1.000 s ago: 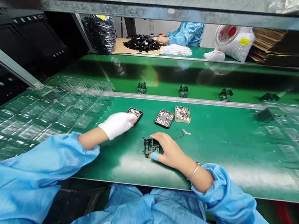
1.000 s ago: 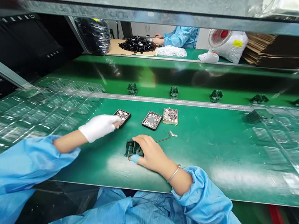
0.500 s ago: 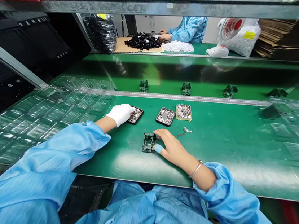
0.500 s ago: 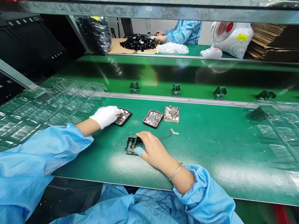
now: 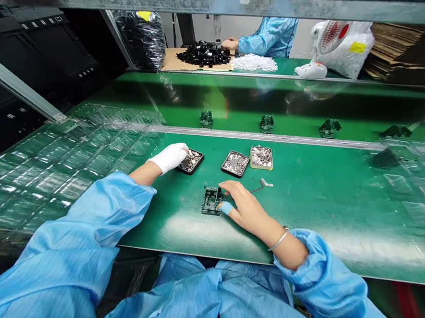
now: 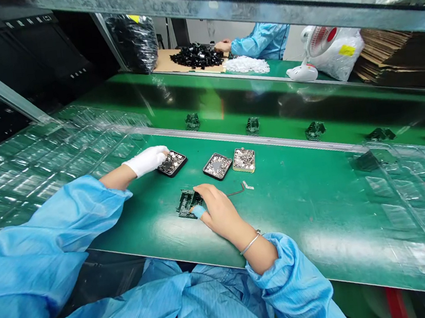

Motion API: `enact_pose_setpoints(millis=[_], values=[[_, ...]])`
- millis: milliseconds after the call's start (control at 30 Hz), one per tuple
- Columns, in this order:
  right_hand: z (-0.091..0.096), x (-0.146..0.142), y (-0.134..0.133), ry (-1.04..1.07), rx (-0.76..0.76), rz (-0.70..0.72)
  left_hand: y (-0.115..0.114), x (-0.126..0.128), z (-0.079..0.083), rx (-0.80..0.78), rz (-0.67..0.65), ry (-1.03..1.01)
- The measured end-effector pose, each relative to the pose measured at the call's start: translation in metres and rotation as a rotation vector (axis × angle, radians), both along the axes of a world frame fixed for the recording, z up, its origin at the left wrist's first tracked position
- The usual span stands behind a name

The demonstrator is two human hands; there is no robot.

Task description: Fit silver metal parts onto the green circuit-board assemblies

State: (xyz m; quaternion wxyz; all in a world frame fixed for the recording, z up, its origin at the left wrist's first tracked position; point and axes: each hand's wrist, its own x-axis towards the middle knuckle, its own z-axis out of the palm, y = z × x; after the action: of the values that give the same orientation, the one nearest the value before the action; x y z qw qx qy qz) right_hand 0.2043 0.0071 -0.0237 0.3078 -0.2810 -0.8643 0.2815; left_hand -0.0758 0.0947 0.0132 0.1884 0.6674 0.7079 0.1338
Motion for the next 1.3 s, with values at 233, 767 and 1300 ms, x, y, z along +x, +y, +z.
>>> enact_pose_setpoints(millis=[233,767,1300], values=[[0.018,-0.024,0.033,0.121,-0.079,-0.124,-0.026,0.040,0.005,0.062,0.011,-0.390],[0.001,-0.051,0.052,0.145,0.069,-0.176,-0.065,0.081,-0.016,0.260,-0.014,-0.615],[0.003,-0.050,0.048,-0.009,0.117,-0.118,-0.069,0.083,-0.023,0.207,0.005,-0.734]])
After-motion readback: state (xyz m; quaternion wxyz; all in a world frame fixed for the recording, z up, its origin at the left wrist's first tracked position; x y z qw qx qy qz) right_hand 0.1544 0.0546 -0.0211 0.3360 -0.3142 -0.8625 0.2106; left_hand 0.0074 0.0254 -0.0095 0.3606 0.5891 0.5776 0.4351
